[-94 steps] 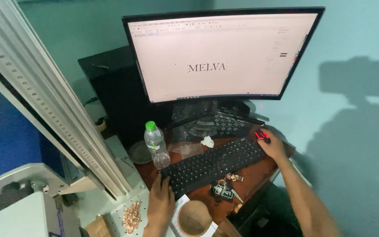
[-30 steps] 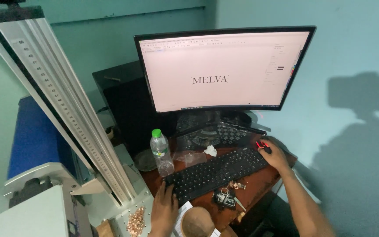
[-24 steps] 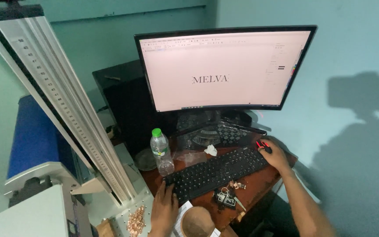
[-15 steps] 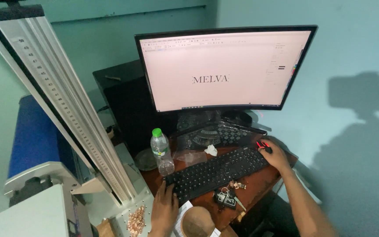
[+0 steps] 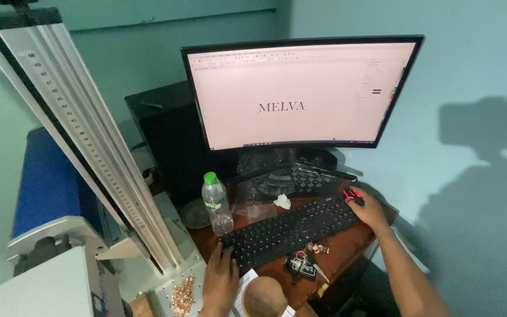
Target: Designing a text layout on a computer and positioning a jewelry piece for laser engraving.
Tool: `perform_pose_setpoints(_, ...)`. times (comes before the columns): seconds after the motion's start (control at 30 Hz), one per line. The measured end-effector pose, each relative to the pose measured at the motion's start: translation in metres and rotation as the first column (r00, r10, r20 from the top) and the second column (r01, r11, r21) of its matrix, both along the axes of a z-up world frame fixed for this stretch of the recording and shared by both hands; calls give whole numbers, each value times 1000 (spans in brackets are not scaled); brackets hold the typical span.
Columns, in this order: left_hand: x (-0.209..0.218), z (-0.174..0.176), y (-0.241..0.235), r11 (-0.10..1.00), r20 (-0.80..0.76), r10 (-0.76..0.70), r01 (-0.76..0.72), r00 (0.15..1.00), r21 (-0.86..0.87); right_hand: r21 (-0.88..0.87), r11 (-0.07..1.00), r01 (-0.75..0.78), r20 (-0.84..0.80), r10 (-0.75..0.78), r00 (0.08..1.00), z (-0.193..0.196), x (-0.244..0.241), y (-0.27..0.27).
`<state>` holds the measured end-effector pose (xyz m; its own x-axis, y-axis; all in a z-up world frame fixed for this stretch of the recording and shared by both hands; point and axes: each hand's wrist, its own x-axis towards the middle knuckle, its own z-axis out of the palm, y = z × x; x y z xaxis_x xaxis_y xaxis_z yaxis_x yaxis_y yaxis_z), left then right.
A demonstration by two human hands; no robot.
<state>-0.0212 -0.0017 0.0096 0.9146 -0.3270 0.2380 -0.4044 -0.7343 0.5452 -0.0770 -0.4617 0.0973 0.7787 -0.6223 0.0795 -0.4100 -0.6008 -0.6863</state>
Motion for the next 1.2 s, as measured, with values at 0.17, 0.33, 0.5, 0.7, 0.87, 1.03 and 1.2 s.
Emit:
perform_pose_setpoints(0.17,1,-2,-1,1000,76,-4,5,997,-13,34,999,27,-3,-27,1000,2,-1,2)
perform_pose_setpoints(0.33,2,-7,0,1000,144,-7,11,990,-27,41,999,8,-10,-7,1000,7,-4,7)
perform_pose_setpoints(0.5,0,1,1,1000,83,-13,14,996,-12,43,999,3,25,-4,1000,5,-5,5)
perform_pose_setpoints(0.7,0,4,-2,1000,33,9,-10,999,8,82,996,38,-50,-34,998,15,-6,13)
perform_pose_setpoints(0.87,13,-15,-1,1000,146,-23,24,989,-9,64,998,-17,66,13,998,-9,2,-7)
perform_pose_setpoints(1.03,3,-2,-3,1000,78,29,-28,997,-14,33,999,-33,67,31,997,-16,5,-14)
perform_pose_setpoints(1.2,5,-2,-3,999,-25,30,-29,999,45,-36,998,-47,75,49,996,-20,7,-18)
